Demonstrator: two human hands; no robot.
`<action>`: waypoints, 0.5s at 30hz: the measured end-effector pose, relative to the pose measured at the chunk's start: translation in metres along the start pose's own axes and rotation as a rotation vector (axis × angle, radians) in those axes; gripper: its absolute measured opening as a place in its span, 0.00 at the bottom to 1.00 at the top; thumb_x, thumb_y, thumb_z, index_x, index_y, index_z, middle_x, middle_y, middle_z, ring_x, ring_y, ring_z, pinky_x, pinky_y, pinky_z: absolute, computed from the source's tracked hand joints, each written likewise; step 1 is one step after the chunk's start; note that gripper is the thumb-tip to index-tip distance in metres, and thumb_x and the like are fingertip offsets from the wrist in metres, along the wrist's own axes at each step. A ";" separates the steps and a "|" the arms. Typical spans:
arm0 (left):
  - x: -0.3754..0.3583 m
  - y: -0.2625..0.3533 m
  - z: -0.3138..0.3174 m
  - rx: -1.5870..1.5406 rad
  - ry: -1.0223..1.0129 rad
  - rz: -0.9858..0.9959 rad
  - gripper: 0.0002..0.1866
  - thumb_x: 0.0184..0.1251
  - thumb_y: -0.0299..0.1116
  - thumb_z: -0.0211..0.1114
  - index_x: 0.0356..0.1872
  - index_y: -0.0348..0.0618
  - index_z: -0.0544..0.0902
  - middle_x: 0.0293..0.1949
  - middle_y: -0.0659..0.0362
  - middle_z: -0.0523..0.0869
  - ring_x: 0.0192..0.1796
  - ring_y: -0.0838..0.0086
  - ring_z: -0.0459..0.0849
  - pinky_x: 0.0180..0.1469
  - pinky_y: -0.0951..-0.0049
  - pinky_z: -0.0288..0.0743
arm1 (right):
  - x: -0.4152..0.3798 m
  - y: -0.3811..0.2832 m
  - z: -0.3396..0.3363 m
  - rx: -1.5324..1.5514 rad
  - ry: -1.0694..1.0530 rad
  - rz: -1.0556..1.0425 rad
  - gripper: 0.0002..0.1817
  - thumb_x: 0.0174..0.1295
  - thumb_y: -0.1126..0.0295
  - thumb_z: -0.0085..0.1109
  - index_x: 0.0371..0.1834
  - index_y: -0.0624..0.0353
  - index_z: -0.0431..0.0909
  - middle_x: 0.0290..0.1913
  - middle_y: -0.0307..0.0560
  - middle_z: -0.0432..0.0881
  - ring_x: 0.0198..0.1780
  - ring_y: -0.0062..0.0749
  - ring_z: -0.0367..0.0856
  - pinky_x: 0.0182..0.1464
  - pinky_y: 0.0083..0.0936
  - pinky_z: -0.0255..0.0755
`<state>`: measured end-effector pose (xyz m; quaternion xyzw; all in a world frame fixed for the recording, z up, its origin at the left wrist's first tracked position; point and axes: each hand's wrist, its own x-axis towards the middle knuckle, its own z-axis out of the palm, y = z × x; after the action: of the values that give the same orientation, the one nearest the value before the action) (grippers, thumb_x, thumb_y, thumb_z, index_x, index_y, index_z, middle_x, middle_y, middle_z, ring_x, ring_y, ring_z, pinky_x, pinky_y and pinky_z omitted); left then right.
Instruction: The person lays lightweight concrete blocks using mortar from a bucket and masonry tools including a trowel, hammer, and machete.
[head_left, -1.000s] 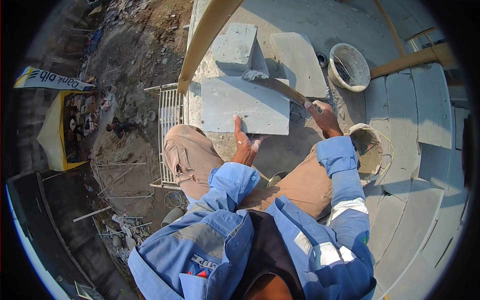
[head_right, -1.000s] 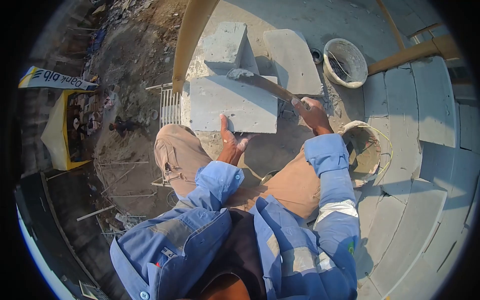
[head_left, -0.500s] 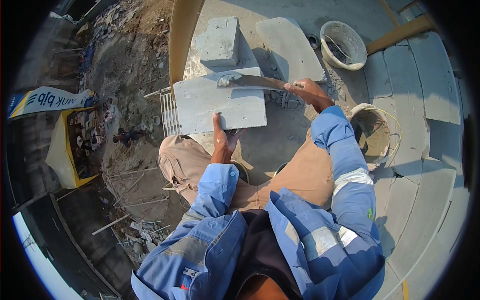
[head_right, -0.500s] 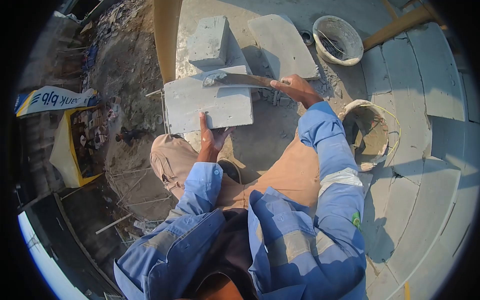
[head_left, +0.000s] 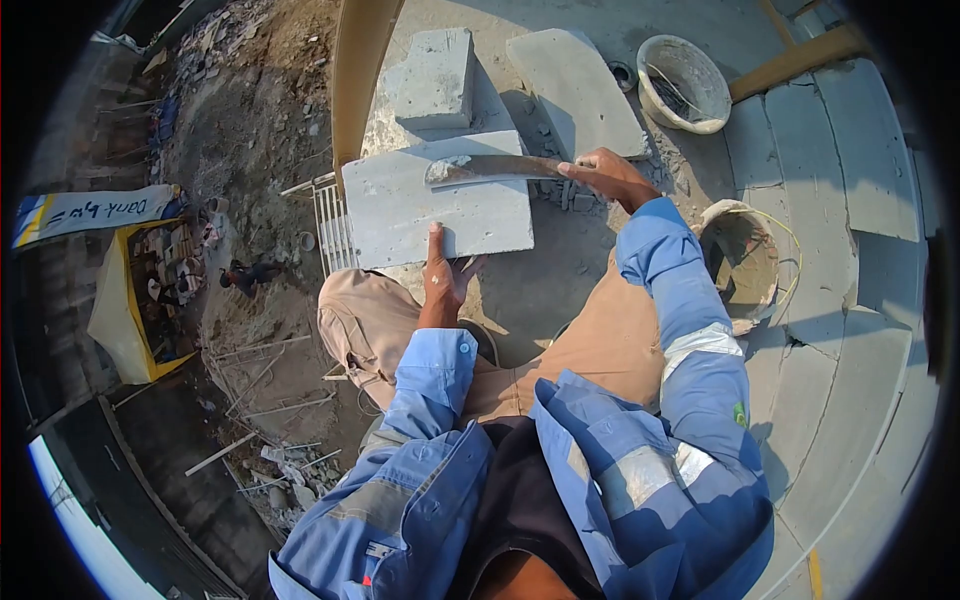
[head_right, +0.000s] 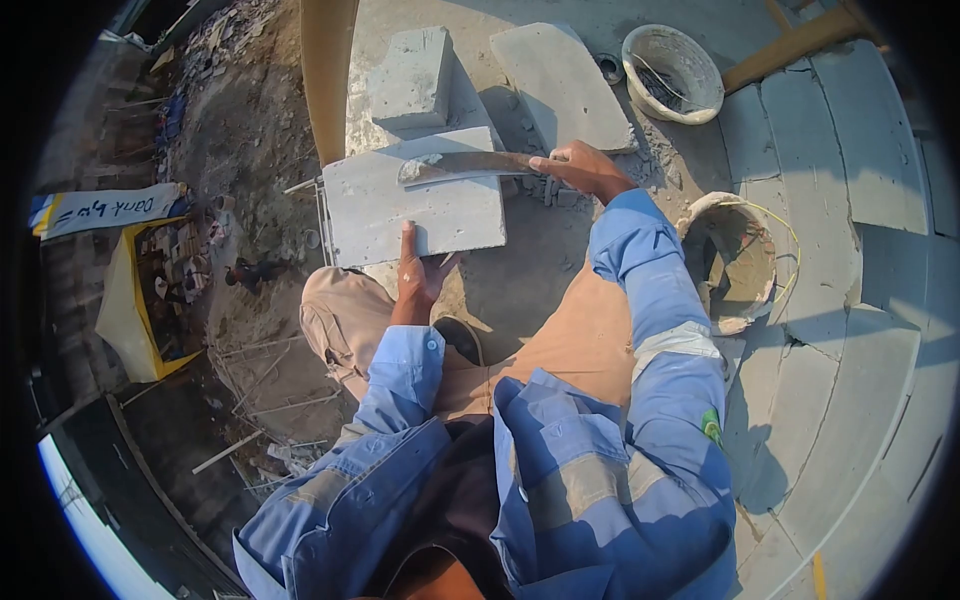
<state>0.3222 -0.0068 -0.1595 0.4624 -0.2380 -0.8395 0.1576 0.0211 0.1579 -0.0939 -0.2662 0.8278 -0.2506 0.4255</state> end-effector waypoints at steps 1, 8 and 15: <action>-0.002 0.001 0.001 -0.007 0.018 0.013 0.52 0.62 0.61 0.71 0.73 0.31 0.60 0.69 0.40 0.68 0.70 0.41 0.70 0.69 0.34 0.68 | 0.000 0.000 -0.001 -0.010 0.009 -0.003 0.33 0.60 0.32 0.62 0.23 0.55 0.78 0.18 0.36 0.68 0.21 0.22 0.66 0.24 0.27 0.57; -0.003 0.002 0.004 0.001 0.053 0.018 0.51 0.62 0.62 0.71 0.72 0.32 0.62 0.67 0.41 0.70 0.69 0.42 0.72 0.69 0.36 0.68 | 0.001 -0.002 -0.006 0.003 -0.003 0.021 0.33 0.58 0.31 0.62 0.21 0.53 0.75 0.17 0.35 0.67 0.21 0.23 0.65 0.24 0.27 0.57; -0.003 0.002 0.001 0.027 0.039 -0.016 0.50 0.62 0.64 0.69 0.74 0.37 0.61 0.69 0.43 0.68 0.71 0.44 0.69 0.71 0.37 0.65 | -0.002 -0.003 -0.008 0.012 0.006 0.019 0.34 0.56 0.29 0.62 0.18 0.50 0.71 0.17 0.35 0.65 0.21 0.23 0.63 0.24 0.28 0.54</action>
<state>0.3229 -0.0069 -0.1553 0.4826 -0.2425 -0.8282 0.1494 0.0165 0.1588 -0.0867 -0.2552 0.8302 -0.2523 0.4267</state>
